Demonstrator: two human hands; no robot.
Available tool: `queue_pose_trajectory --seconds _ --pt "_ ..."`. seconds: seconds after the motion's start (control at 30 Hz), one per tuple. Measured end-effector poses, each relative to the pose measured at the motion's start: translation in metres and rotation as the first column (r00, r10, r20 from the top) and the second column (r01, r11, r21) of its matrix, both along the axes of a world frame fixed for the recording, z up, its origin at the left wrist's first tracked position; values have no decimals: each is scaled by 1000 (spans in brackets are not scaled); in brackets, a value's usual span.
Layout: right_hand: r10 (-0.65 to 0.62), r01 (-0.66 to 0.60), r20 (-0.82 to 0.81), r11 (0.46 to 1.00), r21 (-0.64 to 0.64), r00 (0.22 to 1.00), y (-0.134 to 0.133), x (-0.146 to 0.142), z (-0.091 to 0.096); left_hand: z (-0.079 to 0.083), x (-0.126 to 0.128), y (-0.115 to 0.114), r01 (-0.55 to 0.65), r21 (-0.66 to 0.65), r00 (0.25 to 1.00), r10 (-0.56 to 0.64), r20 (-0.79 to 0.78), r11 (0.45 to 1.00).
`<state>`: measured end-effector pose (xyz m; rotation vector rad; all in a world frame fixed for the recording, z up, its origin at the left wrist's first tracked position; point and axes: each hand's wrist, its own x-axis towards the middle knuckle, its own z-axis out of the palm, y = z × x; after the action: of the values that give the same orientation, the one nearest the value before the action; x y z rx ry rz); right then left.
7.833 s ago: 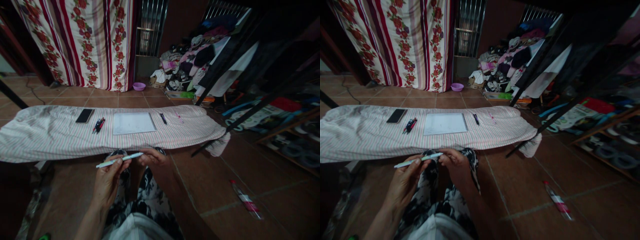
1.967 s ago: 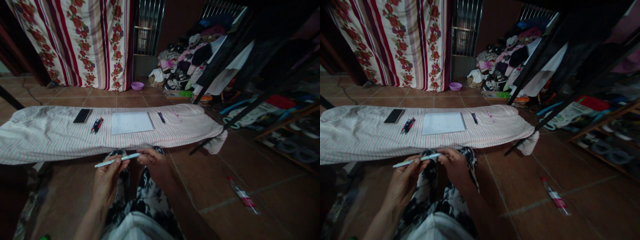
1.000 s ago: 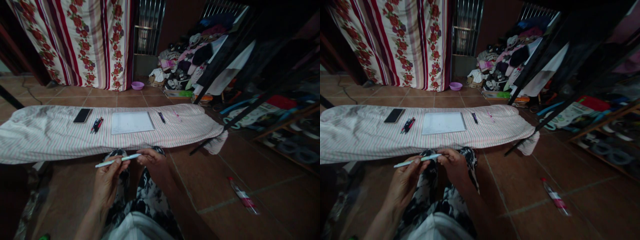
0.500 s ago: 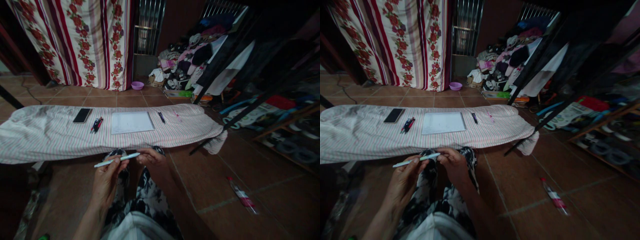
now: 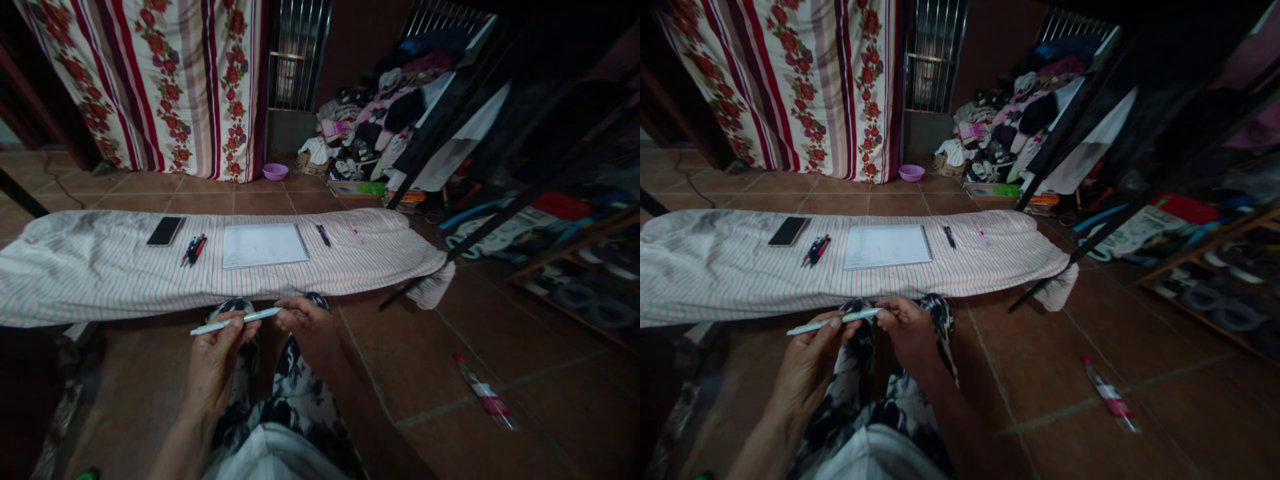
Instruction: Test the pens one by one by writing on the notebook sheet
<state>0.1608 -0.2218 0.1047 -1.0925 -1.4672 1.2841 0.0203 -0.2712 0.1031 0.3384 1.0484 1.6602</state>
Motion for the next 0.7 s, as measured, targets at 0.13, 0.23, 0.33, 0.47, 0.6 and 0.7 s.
queue_pose_trajectory --seconds 0.13,0.23,0.33,0.47,0.6,0.7 --pt "-14 13 47 1000 9 999 0 -1 1 -1 0 1 -1 1 1000 1 -9 1000" --pt "-19 20 32 1000 -18 999 0 -2 0 -1 0 1 3 4 1000 -3 -9 1000" --pt "-1 0 -35 1000 -31 999 0 -2 -1 -1 0 1 -4 8 1000 4 -2 1000" --pt "27 -26 -74 1000 11 997 1 -2 -3 0 -1 1 -3 10 1000 3 12 1000" --pt "10 -8 -70 1000 29 997 1 -2 -3 -1 -1 1 8 6 1000 -8 5 1000" --pt "15 -14 -79 1000 8 997 2 -1 -2 -2 -2 1 12 9 1000 -12 -1 1000"
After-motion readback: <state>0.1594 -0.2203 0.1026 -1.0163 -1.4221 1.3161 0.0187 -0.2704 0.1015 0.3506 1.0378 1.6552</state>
